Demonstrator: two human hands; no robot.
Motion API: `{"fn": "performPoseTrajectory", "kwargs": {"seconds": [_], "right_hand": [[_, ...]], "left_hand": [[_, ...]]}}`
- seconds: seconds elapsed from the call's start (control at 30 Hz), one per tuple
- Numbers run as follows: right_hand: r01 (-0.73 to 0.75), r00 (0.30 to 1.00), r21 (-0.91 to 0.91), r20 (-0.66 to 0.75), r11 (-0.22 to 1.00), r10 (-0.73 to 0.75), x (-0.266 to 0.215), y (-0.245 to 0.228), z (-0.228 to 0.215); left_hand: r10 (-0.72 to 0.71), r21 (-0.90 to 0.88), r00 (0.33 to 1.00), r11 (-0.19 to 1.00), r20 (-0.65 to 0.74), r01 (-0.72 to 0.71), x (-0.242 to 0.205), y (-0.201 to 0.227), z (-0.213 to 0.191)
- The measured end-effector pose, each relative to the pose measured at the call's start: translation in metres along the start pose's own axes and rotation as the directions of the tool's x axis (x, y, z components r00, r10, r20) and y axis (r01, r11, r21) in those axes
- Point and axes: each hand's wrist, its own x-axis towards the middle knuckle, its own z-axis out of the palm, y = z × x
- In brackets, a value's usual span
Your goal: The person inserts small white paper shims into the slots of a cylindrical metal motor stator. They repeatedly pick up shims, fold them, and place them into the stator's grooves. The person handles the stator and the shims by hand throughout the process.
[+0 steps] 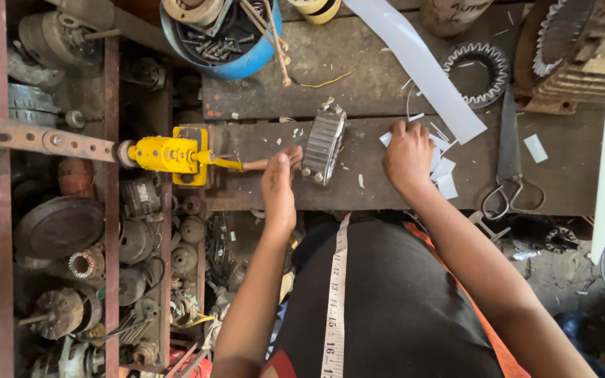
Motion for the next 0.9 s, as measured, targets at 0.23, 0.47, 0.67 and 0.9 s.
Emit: {"fn": "performPoseTrajectory", "kwargs": {"seconds": [0.23,0.47,0.67,0.9], "right_hand": [[-0.065,0.998,0.135,-0.012,0.989,0.067,0.017,0.009,0.011],[0.106,0.994,0.42,-0.054,0.901,-0.092,-0.016,0.01,-0.017],[-0.012,1.0,0.585,0.015,0.811,0.003,-0.047,0.002,-0.046],[-0.001,0.998,0.624,0.053,0.781,-0.041,-0.06,0.007,-0.061]], "left_hand": [[0.234,0.224,0.943,0.931,0.238,-0.288,-0.017,-0.003,0.009],[0.119,0.176,0.947,0.968,0.298,-0.177,0.02,-0.039,0.006],[-0.385,0.432,0.919,0.846,0.088,0.313,0.064,0.054,0.06],[-0.125,0.906,0.982,0.416,0.141,-0.077,0.076,0.065,0.112]]}}
